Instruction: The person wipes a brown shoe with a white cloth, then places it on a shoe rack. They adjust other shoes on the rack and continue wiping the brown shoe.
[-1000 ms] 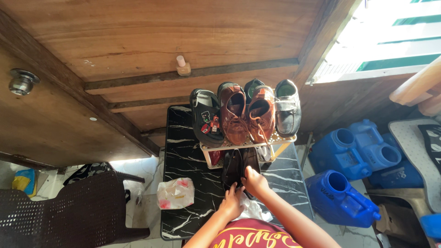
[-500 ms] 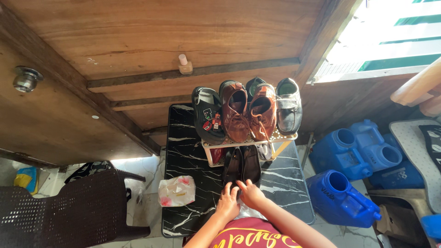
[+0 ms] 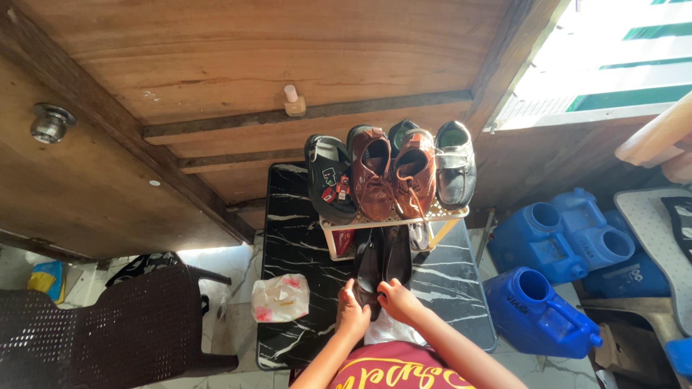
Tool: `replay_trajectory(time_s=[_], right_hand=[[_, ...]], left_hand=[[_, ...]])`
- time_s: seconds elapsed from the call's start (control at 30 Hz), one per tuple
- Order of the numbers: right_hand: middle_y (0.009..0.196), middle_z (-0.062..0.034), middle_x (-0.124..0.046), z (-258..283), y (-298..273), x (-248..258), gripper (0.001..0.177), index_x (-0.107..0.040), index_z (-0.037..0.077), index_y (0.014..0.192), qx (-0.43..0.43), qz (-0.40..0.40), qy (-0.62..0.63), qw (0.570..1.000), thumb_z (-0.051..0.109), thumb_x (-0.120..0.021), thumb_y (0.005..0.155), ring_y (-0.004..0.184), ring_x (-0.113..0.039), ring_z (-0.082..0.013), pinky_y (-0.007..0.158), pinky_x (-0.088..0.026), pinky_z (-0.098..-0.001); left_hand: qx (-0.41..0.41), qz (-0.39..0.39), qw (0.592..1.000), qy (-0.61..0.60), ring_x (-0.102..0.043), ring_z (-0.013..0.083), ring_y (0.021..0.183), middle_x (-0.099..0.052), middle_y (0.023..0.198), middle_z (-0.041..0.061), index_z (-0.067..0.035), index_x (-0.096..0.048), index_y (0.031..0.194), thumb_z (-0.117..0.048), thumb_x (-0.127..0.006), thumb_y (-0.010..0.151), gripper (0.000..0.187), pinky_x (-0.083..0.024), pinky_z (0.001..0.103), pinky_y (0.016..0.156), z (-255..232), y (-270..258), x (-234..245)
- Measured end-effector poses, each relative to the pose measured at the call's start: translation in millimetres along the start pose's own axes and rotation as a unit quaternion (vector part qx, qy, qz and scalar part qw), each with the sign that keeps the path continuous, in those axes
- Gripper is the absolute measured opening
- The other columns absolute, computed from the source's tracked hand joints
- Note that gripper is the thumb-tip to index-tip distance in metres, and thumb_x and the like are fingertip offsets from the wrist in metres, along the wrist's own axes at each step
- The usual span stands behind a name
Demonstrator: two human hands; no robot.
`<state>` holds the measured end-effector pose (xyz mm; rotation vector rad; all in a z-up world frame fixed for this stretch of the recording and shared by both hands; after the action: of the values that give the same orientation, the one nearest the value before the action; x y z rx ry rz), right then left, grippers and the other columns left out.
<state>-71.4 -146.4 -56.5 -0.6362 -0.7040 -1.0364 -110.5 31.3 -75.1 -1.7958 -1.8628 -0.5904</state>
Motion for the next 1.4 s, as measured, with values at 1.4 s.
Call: replay_trajectory(time_s=[1.4], right_hand=[[0.082, -0.0151, -0.068, -20, 44, 118, 0.008, -0.069, 0.003, 0.090, -0.028, -0.220, 0.136, 0.966, 0.011, -0.067, 0.087, 0.073, -0.072, -0.0316, 0.066, -0.057, -0.0396]], left_hand=[[0.005, 0.152, 0.955, 0.254, -0.043, 0.0315, 0.147, -0.047, 0.159, 0.016, -0.008, -0.054, 0.148, -0.021, -0.052, 0.099, 0.050, -0.034, 0.045, 0.121, -35, 203, -42]])
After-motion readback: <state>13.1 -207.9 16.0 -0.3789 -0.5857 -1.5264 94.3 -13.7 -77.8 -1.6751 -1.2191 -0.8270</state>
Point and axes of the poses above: each hand's wrist, its own y-axis towards the middle knuckle, its own x-axis out of the back of the hand, z = x × y, the point moved 1 cm from there along y, towards the middle knuckle
